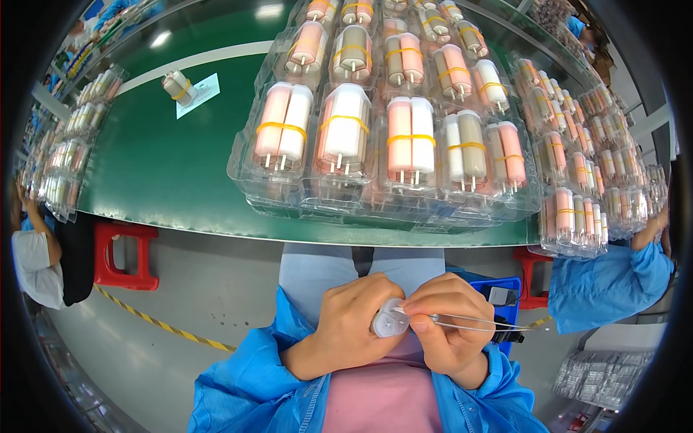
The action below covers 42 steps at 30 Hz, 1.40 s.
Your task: Using tweezers and a small tool to assemble or inspect small cylindrical electronic components at a factory workstation.
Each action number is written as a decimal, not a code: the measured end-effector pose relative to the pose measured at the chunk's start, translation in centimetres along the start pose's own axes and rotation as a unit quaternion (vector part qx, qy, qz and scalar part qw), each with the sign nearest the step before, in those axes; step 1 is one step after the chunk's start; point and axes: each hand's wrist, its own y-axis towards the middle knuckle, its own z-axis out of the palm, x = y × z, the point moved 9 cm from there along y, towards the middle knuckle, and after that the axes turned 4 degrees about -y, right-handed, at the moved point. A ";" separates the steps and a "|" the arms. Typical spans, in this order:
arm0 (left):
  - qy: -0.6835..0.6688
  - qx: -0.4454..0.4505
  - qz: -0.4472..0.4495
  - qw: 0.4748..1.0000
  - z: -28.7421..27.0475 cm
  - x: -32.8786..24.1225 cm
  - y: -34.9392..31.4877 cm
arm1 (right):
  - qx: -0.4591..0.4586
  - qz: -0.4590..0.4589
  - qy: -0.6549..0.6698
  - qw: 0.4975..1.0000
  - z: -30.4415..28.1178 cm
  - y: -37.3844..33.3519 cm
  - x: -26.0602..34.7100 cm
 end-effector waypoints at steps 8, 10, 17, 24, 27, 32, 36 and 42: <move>0.011 -0.005 0.013 1.000 0.0 -0.2 0.0 | 0.031 -0.020 -0.039 0.999 0.3 0.3 0.8; 0.012 -0.008 0.019 1.000 0.0 -0.3 0.0 | 0.033 -0.024 -0.047 0.998 0.3 0.4 1.0; 0.099 -0.009 0.065 0.993 0.3 -0.8 -0.1 | 0.082 0.009 -0.075 0.994 0.5 1.2 0.8; 0.000 0.014 -0.030 0.999 0.4 0.7 -0.3 | 0.041 0.111 0.105 0.987 0.2 0.8 -1.9; -0.034 0.014 -0.044 0.998 0.4 1.1 -0.4 | 0.023 0.081 0.098 0.992 -0.2 0.2 -1.8; -0.044 0.013 -0.042 0.998 0.4 1.0 -0.3 | 0.016 0.053 0.061 0.997 0.0 0.3 -1.2; -0.040 0.008 -0.034 0.999 0.3 0.8 -0.3 | 0.008 0.038 0.045 0.998 0.0 0.3 -1.0; -0.022 0.002 -0.024 0.999 0.2 0.6 -0.4 | 0.013 0.022 0.017 1.000 0.1 0.3 -0.7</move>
